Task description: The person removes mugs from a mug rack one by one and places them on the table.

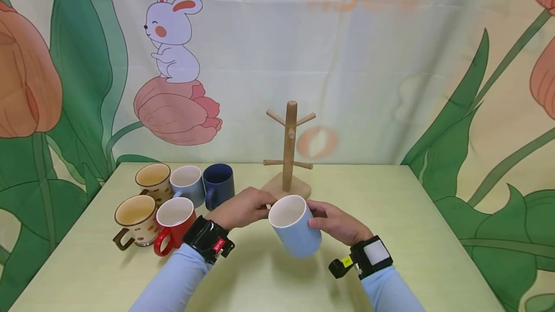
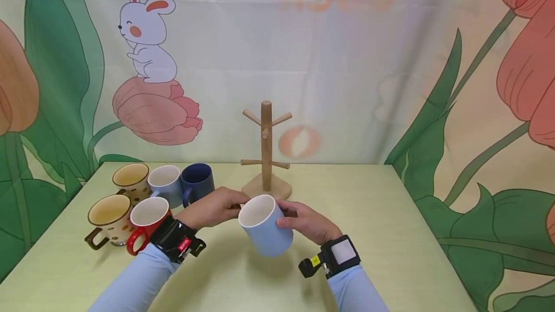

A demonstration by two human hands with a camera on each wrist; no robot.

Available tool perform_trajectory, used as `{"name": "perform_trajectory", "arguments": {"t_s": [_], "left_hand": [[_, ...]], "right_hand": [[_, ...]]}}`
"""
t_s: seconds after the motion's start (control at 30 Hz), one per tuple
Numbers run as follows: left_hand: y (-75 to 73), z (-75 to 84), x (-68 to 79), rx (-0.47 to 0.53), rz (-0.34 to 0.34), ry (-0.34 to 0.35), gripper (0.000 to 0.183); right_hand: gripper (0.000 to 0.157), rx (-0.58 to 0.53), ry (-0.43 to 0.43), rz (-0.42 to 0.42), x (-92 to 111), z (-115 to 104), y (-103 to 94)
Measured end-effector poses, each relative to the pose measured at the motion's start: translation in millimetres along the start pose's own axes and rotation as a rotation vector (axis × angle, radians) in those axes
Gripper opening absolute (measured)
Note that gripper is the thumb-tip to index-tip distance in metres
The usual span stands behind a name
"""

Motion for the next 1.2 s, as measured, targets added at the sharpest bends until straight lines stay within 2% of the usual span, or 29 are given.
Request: {"name": "perform_trajectory", "arguments": {"t_s": [0.1, 0.2, 0.37, 0.5, 0.57, 0.63, 0.73, 0.8, 0.9, 1.03, 1.2], "left_hand": [[0.8, -0.9, 5.1, 0.005, 0.005, -0.002, 0.007], [1.5, -2.8, 11.5, 0.034, 0.012, -0.035, 0.006], [3.3, -7.9, 22.3, 0.065, 0.036, -0.173, 0.005], [2.8, -10.3, 31.7, 0.046, 0.098, -0.308, 0.007], [1.3, -11.1, 37.0, 0.037, 0.148, -0.368, 0.008], [-0.4, -12.0, 43.3, 0.028, 0.202, -0.433, 0.008], [-2.5, -13.4, 55.8, 0.014, 0.274, -0.541, 0.01], [-4.6, -14.0, 66.3, 0.013, 0.326, -0.62, 0.013], [-7.9, -15.5, 82.7, 0.027, 0.408, -0.709, 0.016], [-11.2, -19.9, 100.5, 0.028, 0.486, -0.777, 0.02], [-9.4, -29.5, 117.4, -0.005, 0.504, -0.857, 0.022]], "right_hand": [[0.084, 0.009, -0.016, 0.019, 0.4, 1.7, -3.3], [0.072, 0.046, -0.014, 0.071, 1.6, 3.3, -8.1], [0.055, 0.113, 0.018, 0.2, -0.2, 5.3, -16.7], [0.056, 0.196, 0.06, 0.374, -2.0, 7.9, -24.6], [0.062, 0.312, 0.098, 0.493, -0.9, 8.4, -29.0], [0.069, 0.477, 0.129, 0.597, 1.4, 7.1, -32.0], [0.071, 0.753, 0.145, 0.698, 4.7, 2.5, -32.9], [0.069, 0.892, 0.133, 0.728, 5.7, -0.6, -32.1], [0.068, 0.985, 0.117, 0.751, 5.5, -3.7, -31.5], [0.069, 0.981, 0.118, 0.769, 6.1, -4.3, -32.0], [0.07, 0.95, 0.133, 0.77, 7.0, -1.1, -32.9]]}}
Point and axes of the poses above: each hand's wrist, its own x-axis away from the middle knuckle, its own y-axis out of the palm, z = x × y, the point moved 5 cm from there along -x, towards the middle knuckle, and after that the axes turned 2 degrees about z, right-handed, at the moved point
